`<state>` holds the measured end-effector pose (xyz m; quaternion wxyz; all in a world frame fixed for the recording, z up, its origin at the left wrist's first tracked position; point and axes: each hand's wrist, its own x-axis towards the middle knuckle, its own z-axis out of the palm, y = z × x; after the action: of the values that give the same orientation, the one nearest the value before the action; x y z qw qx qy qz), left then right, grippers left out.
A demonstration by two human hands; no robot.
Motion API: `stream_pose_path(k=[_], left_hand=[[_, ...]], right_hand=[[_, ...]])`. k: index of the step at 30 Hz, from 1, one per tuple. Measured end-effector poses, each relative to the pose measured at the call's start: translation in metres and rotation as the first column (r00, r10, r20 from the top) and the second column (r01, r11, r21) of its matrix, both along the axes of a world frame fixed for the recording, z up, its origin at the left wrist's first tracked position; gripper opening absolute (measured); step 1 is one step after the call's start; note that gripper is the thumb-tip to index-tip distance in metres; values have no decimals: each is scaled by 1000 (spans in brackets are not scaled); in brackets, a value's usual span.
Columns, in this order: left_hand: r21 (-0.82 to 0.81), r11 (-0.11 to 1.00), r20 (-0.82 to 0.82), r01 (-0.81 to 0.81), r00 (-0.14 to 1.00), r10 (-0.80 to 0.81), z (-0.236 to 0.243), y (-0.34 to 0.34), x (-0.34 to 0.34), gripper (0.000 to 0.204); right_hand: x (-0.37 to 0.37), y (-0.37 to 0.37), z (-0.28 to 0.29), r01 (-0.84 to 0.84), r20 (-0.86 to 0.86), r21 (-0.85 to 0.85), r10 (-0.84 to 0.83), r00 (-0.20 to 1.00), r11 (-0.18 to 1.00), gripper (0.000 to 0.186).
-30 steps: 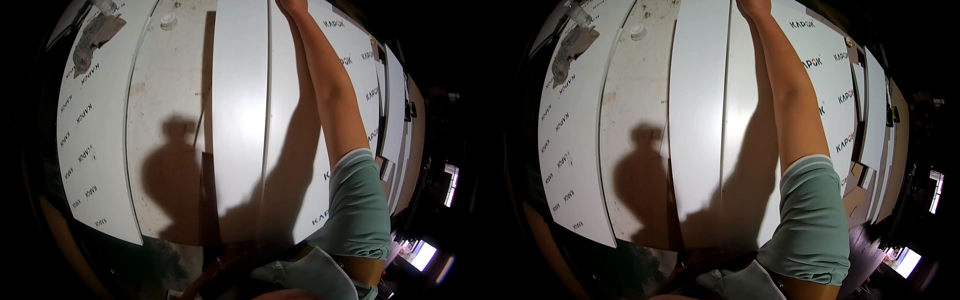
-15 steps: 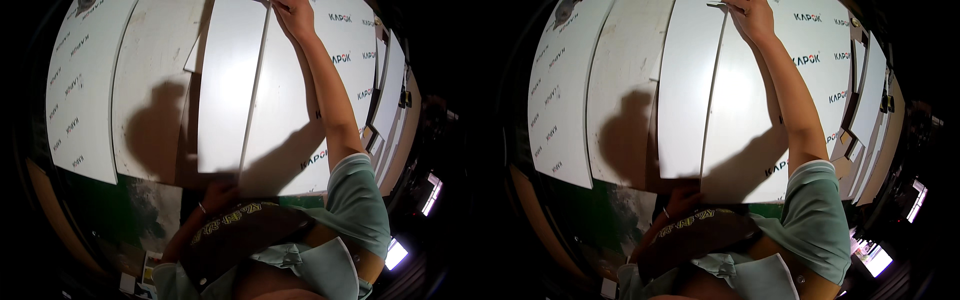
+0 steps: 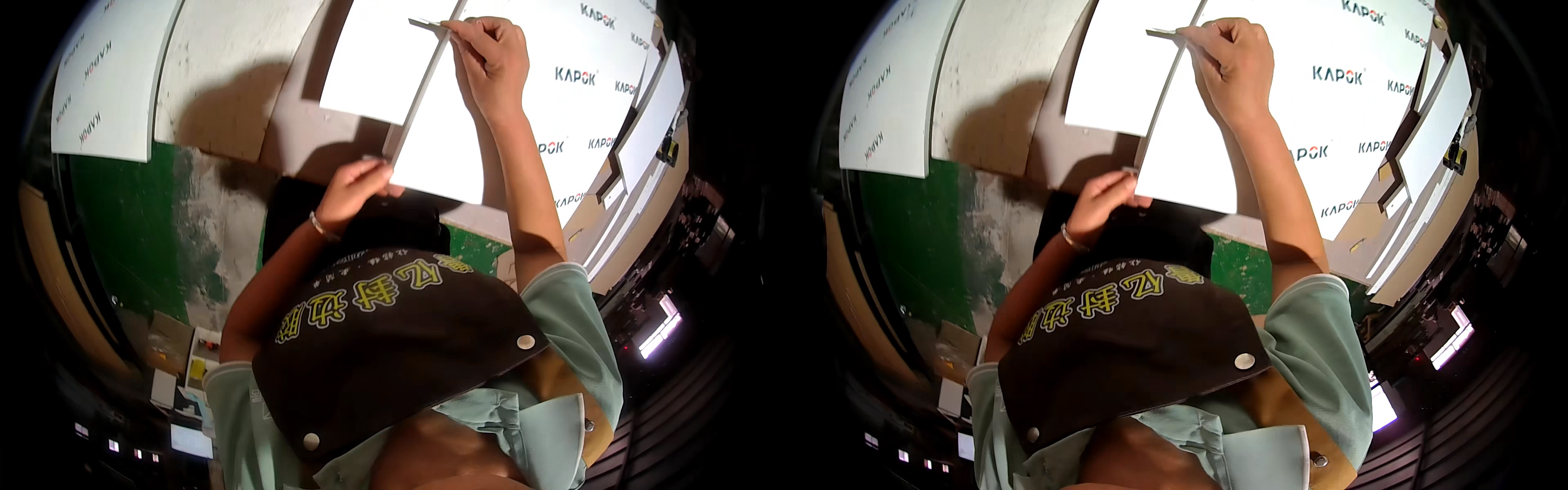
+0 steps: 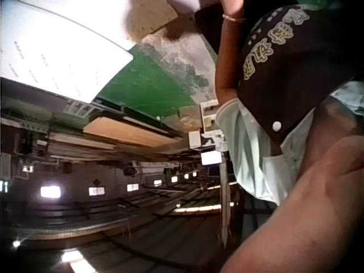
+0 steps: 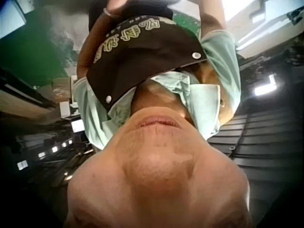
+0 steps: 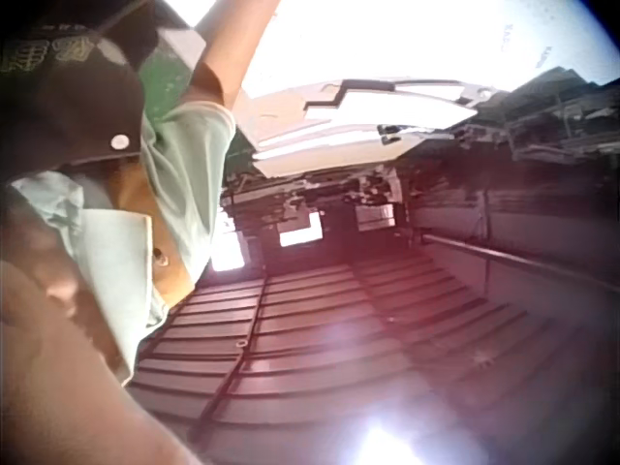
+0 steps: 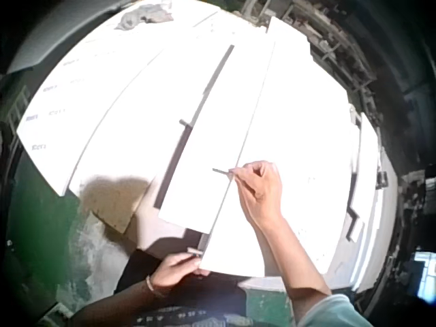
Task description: The person trims the edges of large white panels using a utility knife on a green workbench. They repeatedly align the panels, score the edges, and peel away excess material, then stack the trimmed pieces.
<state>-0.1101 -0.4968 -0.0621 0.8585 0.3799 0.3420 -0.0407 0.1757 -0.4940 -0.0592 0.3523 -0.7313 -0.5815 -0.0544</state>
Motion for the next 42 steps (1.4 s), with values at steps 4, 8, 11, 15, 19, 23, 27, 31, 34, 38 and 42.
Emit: stream_pose_path(k=[4,8,11,15,19,23,27,31,34,38,42], left_hand=[[-373,908,-84,-191,982,172,-1,-10,3,67],[-633,729,-7,-259,944,329,-13,-18,5,78],[-729,632,2,-264,922,388,-11,-22,9,81],[-807,538,45,-245,882,469,-14,-24,11,83],[-786,539,8,-301,868,496,-5,-15,27,85],[-800,527,15,-287,869,495,-4,-8,28,88],[-779,562,18,-279,885,465,-2,-14,27,87],[-795,537,-5,-281,889,458,-3,-24,24,86],[-825,509,37,-246,874,484,-9,-23,22,83],[-821,542,148,-177,852,502,-21,-20,21,68],[-415,860,1,-296,946,326,-7,-3,43,56]], right_hand=[[-42,-36,14,-65,-129,-34,60,990,997,12],[-78,-64,26,-165,-303,-103,127,944,981,14],[-105,-81,29,-192,-245,-6,185,952,981,22],[-87,-69,32,-144,-257,-61,124,958,988,25],[-93,-67,35,-211,-372,-132,148,916,969,25],[-91,-63,26,-175,-169,16,176,970,984,26],[-100,-74,34,-165,-292,-103,129,948,981,23],[-104,-84,35,-123,-260,-54,105,960,991,22],[-111,-81,42,-144,-284,-112,107,953,983,23],[-128,-116,41,-203,-314,-176,140,939,963,26],[-97,-130,37,307,-709,-154,-322,628,939,20]])
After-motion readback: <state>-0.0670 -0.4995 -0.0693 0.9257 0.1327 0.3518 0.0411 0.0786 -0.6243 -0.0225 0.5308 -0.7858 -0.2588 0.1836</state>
